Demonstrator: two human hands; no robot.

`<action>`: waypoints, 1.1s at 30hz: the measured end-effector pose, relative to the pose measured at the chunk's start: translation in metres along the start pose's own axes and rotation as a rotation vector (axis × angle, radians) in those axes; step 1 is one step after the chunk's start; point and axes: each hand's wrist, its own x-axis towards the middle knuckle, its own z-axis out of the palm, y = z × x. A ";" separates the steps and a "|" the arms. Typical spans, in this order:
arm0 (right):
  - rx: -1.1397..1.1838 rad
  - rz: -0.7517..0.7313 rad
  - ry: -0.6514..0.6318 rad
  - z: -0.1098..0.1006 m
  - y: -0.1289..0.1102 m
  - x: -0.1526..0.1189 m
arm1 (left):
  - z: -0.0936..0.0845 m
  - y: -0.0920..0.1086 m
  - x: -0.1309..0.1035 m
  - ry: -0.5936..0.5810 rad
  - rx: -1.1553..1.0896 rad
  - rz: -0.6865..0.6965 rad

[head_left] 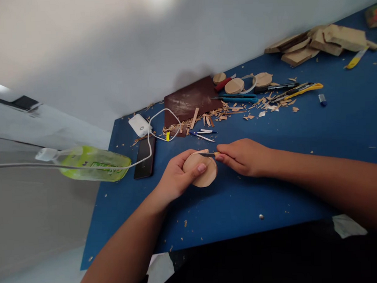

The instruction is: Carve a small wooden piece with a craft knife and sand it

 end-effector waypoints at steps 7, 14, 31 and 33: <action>-0.137 0.287 0.060 -0.008 0.012 0.009 | -0.003 0.002 0.004 0.036 0.085 0.017; 0.116 0.130 0.190 0.002 0.011 0.005 | 0.000 0.006 0.004 0.076 0.173 0.064; 0.220 -0.037 0.149 0.008 0.005 -0.003 | -0.001 0.003 0.009 0.122 0.154 0.070; 0.178 0.002 0.145 0.008 0.005 -0.001 | -0.001 0.003 0.009 0.110 0.145 0.064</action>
